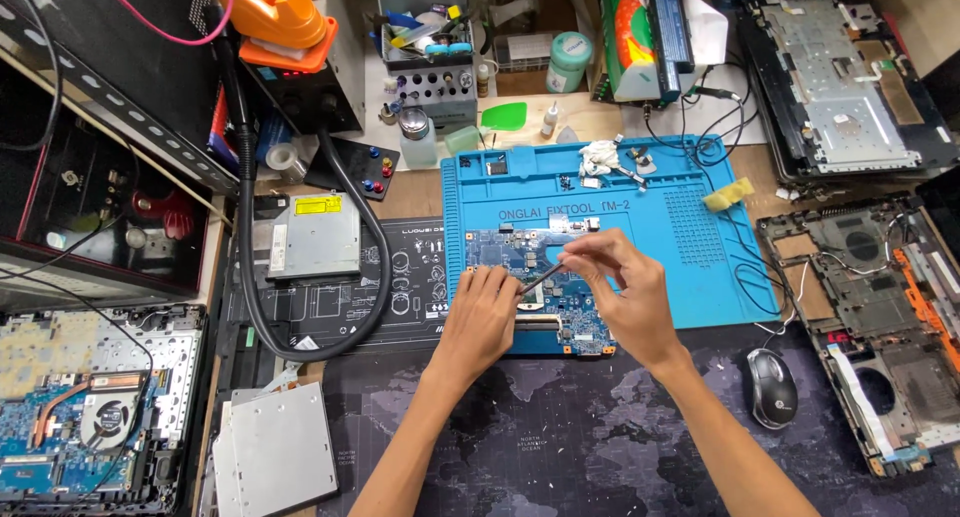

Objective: Disassembling a laptop to remove and work on the motherboard and cooling fan

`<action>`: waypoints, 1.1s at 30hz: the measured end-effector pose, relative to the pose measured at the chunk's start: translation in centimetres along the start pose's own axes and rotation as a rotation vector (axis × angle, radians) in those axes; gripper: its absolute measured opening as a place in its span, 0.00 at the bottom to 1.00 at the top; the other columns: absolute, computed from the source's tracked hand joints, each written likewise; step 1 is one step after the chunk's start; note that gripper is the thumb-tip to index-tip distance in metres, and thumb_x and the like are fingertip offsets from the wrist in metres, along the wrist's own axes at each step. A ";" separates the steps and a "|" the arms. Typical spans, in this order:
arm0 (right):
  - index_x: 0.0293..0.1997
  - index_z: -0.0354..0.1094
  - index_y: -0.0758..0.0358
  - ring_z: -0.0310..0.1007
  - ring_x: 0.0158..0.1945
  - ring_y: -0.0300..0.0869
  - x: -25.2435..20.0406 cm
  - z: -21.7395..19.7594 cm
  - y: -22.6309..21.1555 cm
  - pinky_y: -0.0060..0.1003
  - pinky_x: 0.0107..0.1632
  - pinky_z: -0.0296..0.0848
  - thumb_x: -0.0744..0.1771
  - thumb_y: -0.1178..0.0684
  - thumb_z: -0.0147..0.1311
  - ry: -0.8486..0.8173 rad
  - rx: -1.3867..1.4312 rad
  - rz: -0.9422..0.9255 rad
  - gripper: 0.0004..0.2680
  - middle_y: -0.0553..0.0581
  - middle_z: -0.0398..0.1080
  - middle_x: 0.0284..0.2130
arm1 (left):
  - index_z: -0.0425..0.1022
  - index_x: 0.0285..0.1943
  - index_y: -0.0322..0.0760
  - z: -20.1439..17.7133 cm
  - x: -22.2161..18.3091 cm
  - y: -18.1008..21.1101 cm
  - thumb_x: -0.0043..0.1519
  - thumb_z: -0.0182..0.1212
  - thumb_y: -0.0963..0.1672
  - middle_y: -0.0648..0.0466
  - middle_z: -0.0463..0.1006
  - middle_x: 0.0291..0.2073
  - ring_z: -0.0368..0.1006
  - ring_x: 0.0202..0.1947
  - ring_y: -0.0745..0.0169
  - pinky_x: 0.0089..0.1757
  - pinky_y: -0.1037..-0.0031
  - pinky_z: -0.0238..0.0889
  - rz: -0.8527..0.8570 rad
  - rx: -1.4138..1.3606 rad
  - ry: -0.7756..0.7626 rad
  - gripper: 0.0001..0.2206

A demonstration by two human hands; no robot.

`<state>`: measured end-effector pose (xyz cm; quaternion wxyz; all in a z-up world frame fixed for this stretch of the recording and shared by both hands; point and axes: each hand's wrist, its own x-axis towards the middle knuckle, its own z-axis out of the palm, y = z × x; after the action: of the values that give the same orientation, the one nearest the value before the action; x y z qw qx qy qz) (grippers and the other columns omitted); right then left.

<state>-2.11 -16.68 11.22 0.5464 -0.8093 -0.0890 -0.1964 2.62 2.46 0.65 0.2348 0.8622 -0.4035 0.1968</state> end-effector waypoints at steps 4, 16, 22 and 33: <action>0.45 0.71 0.70 0.83 0.39 0.49 1.4 0.4 -0.8 0.42 0.45 0.82 0.68 0.66 0.54 0.027 -0.027 -0.022 0.03 0.64 0.77 0.34 | 0.72 0.43 0.39 -0.9 -0.1 -1.3 0.64 0.58 0.41 0.54 0.69 0.35 0.67 0.41 0.55 0.43 0.69 0.57 -0.033 -0.058 0.023 0.02; 0.45 0.74 0.64 0.77 0.29 0.39 12.6 6.1 3.3 0.30 0.33 0.74 0.71 0.63 0.57 0.297 -0.191 -0.413 0.03 0.54 0.77 0.32 | 0.70 0.54 0.36 0.1 0.2 -6.6 0.73 0.40 0.38 0.50 0.68 0.41 0.67 0.40 0.57 0.45 0.66 0.62 -0.689 -0.599 0.307 0.10; 0.42 0.74 0.62 0.77 0.33 0.43 16.8 8.9 5.8 0.32 0.38 0.76 0.70 0.63 0.54 0.286 -0.237 -0.505 0.03 0.55 0.77 0.34 | 0.72 0.55 0.34 0.6 0.1 -7.1 0.52 0.32 0.25 0.45 0.70 0.49 0.69 0.54 0.42 0.52 0.60 0.67 -0.718 -0.612 0.294 0.30; 0.47 0.72 0.68 0.66 0.39 0.49 19.9 10.9 8.6 0.40 0.39 0.69 0.69 0.68 0.53 0.132 -0.520 -0.526 0.05 0.62 0.68 0.40 | 0.71 0.51 0.36 1.1 0.3 -7.2 0.51 0.36 0.30 0.49 0.68 0.49 0.67 0.52 0.53 0.49 0.67 0.62 -0.738 -0.610 0.300 0.24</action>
<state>21.40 -11.42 8.59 0.2581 -0.8561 -0.2058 -0.3977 8.65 5.74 -1.83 0.5856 0.8017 -0.0723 0.0955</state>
